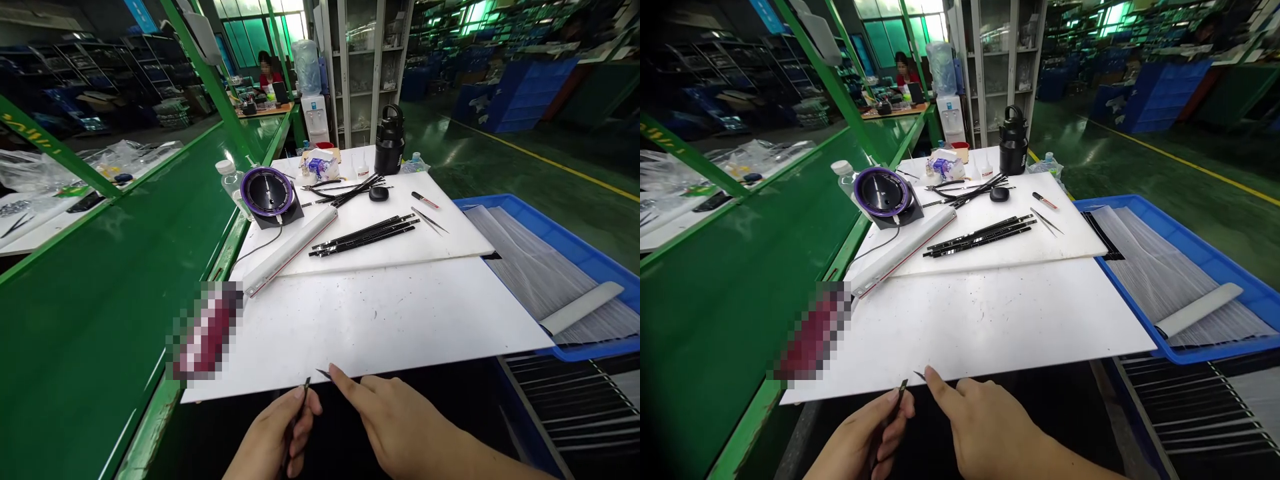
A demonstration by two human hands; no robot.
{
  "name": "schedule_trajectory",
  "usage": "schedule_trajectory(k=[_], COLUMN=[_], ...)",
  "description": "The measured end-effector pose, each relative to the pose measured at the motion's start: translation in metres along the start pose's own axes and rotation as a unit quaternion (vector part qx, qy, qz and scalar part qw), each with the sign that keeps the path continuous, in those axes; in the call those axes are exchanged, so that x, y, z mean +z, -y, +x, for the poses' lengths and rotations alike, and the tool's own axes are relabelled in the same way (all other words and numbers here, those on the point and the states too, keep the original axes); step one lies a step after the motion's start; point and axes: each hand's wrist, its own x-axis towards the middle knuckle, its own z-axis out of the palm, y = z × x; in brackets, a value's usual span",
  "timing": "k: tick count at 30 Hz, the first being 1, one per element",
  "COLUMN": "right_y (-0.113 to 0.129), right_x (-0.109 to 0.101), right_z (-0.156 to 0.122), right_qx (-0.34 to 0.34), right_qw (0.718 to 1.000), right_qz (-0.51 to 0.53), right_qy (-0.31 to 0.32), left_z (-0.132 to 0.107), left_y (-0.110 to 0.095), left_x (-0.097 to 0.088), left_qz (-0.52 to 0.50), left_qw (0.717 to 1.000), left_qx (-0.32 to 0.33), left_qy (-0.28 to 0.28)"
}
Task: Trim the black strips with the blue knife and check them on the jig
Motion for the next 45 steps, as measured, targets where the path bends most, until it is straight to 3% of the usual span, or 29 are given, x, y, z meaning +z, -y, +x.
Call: schedule_trajectory(k=[7,21,30,45], right_y=[0.003,0.004,0.016,0.020], right_x=[0.003,0.004,-0.010,-0.013], right_z=[0.007,0.012,0.018,0.018], right_qx=[0.014,0.004,0.015,0.024], right_qw=[0.999,0.996,0.989,0.993], right_qz=[-0.047,-0.080,-0.126,-0.093], right_qy=[0.020,0.029,0.071,0.069], left_z=[0.012,0.011,0.013,0.015], left_y=[0.007,0.002,0.003,0.004], left_x=[-0.002,0.000,-0.004,-0.008], left_qz=[0.036,0.051,0.053,0.019], left_qw=[0.999,0.998,0.997,0.997], left_qx=[-0.033,-0.049,-0.056,-0.065], left_qy=[0.010,0.008,0.019,0.037])
